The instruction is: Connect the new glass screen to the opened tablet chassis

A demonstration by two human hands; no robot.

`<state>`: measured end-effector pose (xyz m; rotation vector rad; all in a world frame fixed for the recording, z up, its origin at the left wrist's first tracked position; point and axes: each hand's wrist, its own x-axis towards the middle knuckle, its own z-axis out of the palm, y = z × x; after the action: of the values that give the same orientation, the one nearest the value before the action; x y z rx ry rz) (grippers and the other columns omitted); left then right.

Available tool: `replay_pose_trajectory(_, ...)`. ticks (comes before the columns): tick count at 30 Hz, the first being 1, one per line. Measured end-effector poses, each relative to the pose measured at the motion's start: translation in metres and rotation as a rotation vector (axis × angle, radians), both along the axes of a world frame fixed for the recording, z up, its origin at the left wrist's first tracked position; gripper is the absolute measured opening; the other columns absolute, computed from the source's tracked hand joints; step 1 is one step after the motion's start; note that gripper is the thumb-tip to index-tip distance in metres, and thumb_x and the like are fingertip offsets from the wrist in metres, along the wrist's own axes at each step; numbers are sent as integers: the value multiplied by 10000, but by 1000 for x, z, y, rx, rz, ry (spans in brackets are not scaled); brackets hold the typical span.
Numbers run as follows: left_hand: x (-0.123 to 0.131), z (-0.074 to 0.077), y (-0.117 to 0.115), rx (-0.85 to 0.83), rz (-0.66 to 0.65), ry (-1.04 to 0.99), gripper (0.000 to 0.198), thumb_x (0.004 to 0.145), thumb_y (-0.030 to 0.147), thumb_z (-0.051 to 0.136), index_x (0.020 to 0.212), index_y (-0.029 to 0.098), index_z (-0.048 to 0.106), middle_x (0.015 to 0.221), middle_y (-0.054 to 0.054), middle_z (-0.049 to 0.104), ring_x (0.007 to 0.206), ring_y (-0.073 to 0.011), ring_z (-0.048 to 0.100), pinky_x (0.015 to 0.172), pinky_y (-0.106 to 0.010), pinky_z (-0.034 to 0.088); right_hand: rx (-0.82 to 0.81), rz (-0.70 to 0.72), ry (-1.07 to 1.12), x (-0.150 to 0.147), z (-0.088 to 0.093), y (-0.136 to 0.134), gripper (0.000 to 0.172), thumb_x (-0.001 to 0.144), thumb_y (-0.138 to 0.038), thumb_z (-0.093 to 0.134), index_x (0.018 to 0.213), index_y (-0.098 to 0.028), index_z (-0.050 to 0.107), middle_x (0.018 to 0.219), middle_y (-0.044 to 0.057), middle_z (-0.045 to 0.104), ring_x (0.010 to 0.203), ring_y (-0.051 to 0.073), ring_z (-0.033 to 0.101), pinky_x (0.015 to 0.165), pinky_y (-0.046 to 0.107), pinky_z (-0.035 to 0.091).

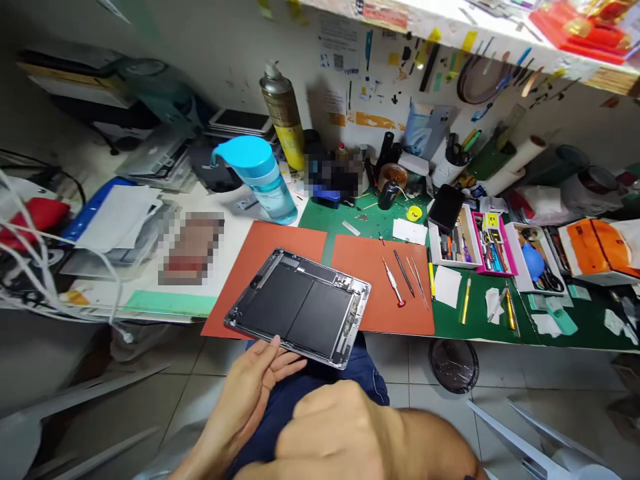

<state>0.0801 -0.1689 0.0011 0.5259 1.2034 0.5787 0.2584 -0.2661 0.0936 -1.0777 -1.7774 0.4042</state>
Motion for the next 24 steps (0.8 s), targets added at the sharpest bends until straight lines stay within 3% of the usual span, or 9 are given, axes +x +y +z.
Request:
replay_pose_trajectory(3,-1,-4,-8,-15,-53,2,651,697,656,905,1035,139,698,1035,-137,789,973,-336,802,827,-451,678,20,-136,106,5,0,3,196,1108,-257,535,1238,-228,677,672,-34,695,516,131,634,621,276,558)
replay_pose_trajectory(5,-2,-7,-10,-17,-76,16,673,686,706,888,993,135,709,1019,-139,779,985,-353,803,813,-438,676,-105,-335,94,9,-12,-3,183,1049,-203,601,1202,-224,700,769,7,758,636,153,712,670,273,577)
replay_pose_trajectory(7,-3,-9,-10,-21,-91,42,683,674,742,876,935,133,710,972,-128,765,976,-365,806,785,-420,674,-331,-533,95,13,-34,-14,81,1013,-266,668,1017,-224,738,708,-5,713,550,133,637,538,228,505)
replay_pose_trajectory(9,-5,-12,-9,-21,-104,66,687,677,764,861,905,135,706,929,-116,754,949,-363,810,748,-404,671,-581,-764,117,17,-60,-27,312,1017,-445,654,809,-218,707,613,-9,637,492,135,561,482,231,459)
replay_pose_trajectory(11,-6,-14,-9,-19,-122,71,693,691,774,845,920,134,710,942,-124,761,929,-354,812,721,-392,667,-812,-911,159,20,-84,-37,436,1005,-601,604,818,-220,707,600,-8,625,504,149,570,498,232,466)
replay_pose_trajectory(14,-6,-15,-11,-11,-115,54,684,724,775,822,931,132,715,950,-133,770,897,-330,811,715,-376,661,-1008,-863,257,22,-107,-43,558,951,-750,559,910,-223,737,675,21,705,571,188,648,565,253,515)
replay_pose_trajectory(18,-2,-13,-17,2,-71,-2,635,784,740,799,966,136,727,926,-126,776,889,-300,806,741,-360,656,-1114,-676,303,27,-114,-41,607,967,-773,499,848,-221,726,611,16,682,543,182,618,565,259,487)
replay_pose_trajectory(24,8,-8,-20,-42,-85,-30,636,830,740,755,1002,128,738,1048,-165,786,954,-323,806,771,-388,666,-1104,-826,232,40,-106,-24,634,957,-788,495,1024,-210,746,586,-6,673,526,175,586,551,255,457)
